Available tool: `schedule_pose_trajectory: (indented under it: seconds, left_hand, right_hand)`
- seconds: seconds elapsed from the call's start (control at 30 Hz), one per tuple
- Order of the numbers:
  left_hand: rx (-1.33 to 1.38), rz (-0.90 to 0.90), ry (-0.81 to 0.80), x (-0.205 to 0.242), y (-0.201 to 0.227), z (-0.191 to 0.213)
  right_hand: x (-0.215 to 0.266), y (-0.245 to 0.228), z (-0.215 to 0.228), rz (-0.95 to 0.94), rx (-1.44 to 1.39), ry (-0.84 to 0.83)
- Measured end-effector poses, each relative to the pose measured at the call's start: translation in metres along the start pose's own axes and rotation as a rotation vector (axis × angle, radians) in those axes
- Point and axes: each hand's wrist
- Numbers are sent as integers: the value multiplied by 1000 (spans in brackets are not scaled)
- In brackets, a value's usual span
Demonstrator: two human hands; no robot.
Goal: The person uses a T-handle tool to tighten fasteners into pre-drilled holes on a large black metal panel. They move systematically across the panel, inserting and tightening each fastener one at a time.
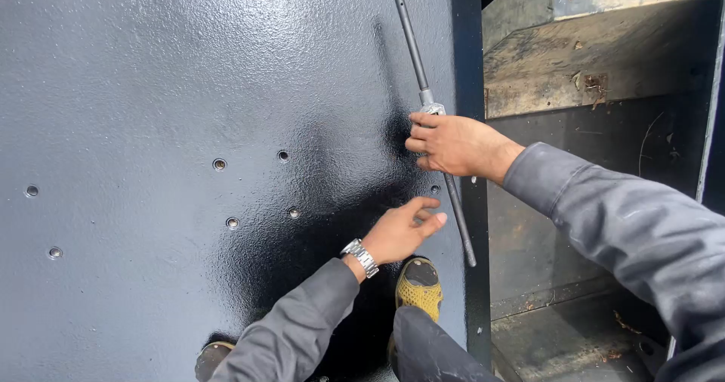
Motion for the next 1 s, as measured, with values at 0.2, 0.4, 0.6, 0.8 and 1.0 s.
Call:
schedule_pose_trajectory:
  seconds: [0.2, 0.4, 0.6, 0.8, 1.0]
  left_hand:
    - [300, 28, 108, 0, 24, -65]
    - [493, -23, 39, 2, 30, -51]
    - [81, -105, 129, 25, 27, -74]
    - [25, -202, 125, 44, 21, -100]
    - [-206, -190, 0, 64, 19, -109]
  right_hand:
    - [30, -1, 22, -129, 68, -8]
    - [53, -32, 30, -1200, -1000, 507]
    - [49, -57, -38, -1399, -2080, 607]
    - [85, -93, -20, -1194, -2322, 773]
    - [89, -102, -11, -1199, -2158, 382]
Point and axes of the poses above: each hand's wrist, its own x-axis away from the middle knuckle, its own z-axis out of the back of the hand, y = z × x, and after that the axes turned 2 degrees about -z, right-handed
